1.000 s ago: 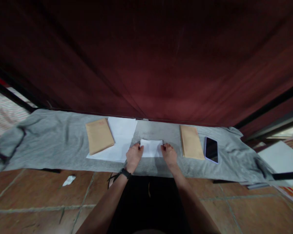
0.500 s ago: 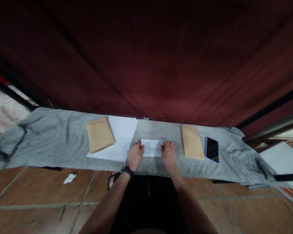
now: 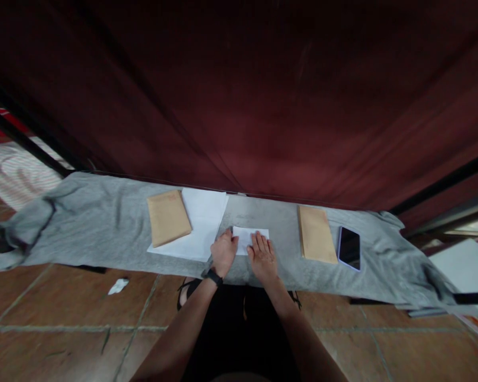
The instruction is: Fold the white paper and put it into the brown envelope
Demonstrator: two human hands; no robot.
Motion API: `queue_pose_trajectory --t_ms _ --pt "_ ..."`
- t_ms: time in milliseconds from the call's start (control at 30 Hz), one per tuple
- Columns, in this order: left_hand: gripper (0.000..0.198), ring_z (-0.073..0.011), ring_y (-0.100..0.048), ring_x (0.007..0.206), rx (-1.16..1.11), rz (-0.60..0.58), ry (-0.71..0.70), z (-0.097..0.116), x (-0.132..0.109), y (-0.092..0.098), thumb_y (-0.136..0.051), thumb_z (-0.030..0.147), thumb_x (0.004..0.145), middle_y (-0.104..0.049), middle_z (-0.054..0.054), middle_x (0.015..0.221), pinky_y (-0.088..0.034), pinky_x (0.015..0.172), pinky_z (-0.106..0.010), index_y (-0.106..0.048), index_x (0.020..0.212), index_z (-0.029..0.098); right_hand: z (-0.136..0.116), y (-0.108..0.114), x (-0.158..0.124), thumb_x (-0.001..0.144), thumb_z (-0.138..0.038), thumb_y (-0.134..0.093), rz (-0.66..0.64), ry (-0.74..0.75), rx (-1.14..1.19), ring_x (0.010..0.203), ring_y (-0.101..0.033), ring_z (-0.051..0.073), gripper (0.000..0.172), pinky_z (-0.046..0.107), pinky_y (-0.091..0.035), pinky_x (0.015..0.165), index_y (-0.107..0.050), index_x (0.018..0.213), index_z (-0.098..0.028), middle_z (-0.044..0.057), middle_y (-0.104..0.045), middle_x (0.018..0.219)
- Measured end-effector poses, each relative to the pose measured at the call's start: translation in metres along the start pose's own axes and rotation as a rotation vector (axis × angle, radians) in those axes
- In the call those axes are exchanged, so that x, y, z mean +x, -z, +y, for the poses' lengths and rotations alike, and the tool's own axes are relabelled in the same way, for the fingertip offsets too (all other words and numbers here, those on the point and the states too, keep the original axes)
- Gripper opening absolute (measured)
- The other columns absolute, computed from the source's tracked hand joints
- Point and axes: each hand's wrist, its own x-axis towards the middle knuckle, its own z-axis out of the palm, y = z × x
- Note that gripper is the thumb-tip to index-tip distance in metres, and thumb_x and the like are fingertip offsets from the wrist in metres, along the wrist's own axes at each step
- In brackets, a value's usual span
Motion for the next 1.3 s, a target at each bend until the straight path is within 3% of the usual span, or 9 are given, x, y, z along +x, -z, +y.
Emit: queue_pose_trajectory --t_ms 133,333,533,767,933,1033,1167,1300 --pt "0.032 -0.0275 -0.064 0.110 -0.047 0.115 -0.219 0.008 -0.010 -0.006 -0.040 0.024 0.101 -0.068 -0.018 0.113 -0.046 0.096 -0.040 -0.057 0.124 0.011 0.001 0.000 0.000 0.104 -0.033 -0.034 -0.021 0.000 -0.018 0.147 -0.034 0.026 0.053 0.046 -0.022 0.121 -0.035 0.155 -0.017 0.010 -0.033 0.160" --pt "0.047 -0.0224 -0.040 0.143 -0.078 0.048 -0.502 0.023 -0.027 -0.031 -0.035 0.036 0.104 -0.049 -0.011 0.151 -0.029 0.120 -0.040 -0.048 0.143 0.015 0.004 0.001 -0.001 0.099 -0.018 -0.034 -0.111 0.047 -0.081 0.151 -0.025 0.024 0.059 0.045 -0.019 0.122 -0.027 0.157 -0.016 0.010 -0.025 0.163" --pt "0.058 -0.0217 -0.024 0.151 0.094 0.043 -0.489 0.006 -0.024 -0.047 -0.023 0.041 0.105 -0.035 -0.010 0.160 -0.019 0.125 -0.042 -0.038 0.152 0.011 0.005 0.002 -0.004 0.101 -0.021 -0.028 -0.063 -0.019 -0.096 0.150 -0.027 0.024 0.055 0.046 -0.020 0.121 -0.030 0.156 -0.013 0.010 -0.029 0.162" --pt "0.061 -0.0244 -0.023 0.152 0.182 0.089 -0.477 -0.008 -0.021 -0.051 -0.029 0.045 0.103 -0.028 -0.012 0.163 -0.018 0.124 -0.044 -0.032 0.155 0.014 0.025 0.005 -0.016 0.104 -0.026 -0.027 0.057 -0.086 -0.101 0.143 -0.039 0.027 0.053 0.048 -0.024 0.119 -0.037 0.153 -0.010 0.013 -0.041 0.156" --pt "0.060 -0.0269 -0.022 0.152 0.191 0.073 -0.499 -0.008 -0.019 -0.051 -0.032 0.048 0.103 -0.027 -0.012 0.163 -0.018 0.124 -0.046 -0.032 0.156 0.019 0.041 0.010 -0.021 0.103 -0.026 -0.026 0.139 -0.142 -0.078 0.144 -0.038 0.029 0.053 0.051 -0.028 0.117 -0.041 0.150 -0.008 0.018 -0.043 0.154" --pt "0.060 -0.0292 -0.022 0.151 0.203 0.055 -0.502 -0.007 -0.019 -0.048 -0.034 0.046 0.103 -0.027 -0.013 0.163 -0.018 0.123 -0.049 -0.032 0.156 0.019 0.032 0.011 -0.011 0.104 -0.028 -0.026 0.159 -0.075 0.012 0.146 -0.035 0.027 0.054 0.050 -0.031 0.116 -0.038 0.151 -0.006 0.019 -0.039 0.156" --pt "0.058 -0.0319 -0.023 0.151 0.244 0.023 -0.556 -0.003 -0.021 -0.042 -0.035 0.036 0.101 -0.030 -0.016 0.162 -0.014 0.124 -0.052 -0.034 0.155 0.013 0.006 0.006 0.011 0.104 -0.028 -0.026 0.032 0.139 0.129 0.146 -0.035 0.022 0.051 0.046 -0.033 0.117 -0.043 0.150 -0.011 0.014 -0.043 0.155" --pt "0.058 -0.0305 -0.021 0.152 0.266 0.014 -0.607 0.000 -0.021 -0.041 -0.034 0.025 0.099 -0.031 -0.018 0.161 -0.009 0.125 -0.051 -0.034 0.154 0.007 -0.007 -0.001 0.022 0.105 -0.030 -0.023 -0.031 0.161 0.120 0.145 -0.036 0.021 0.052 0.045 -0.027 0.120 -0.044 0.149 -0.012 0.013 -0.045 0.154"
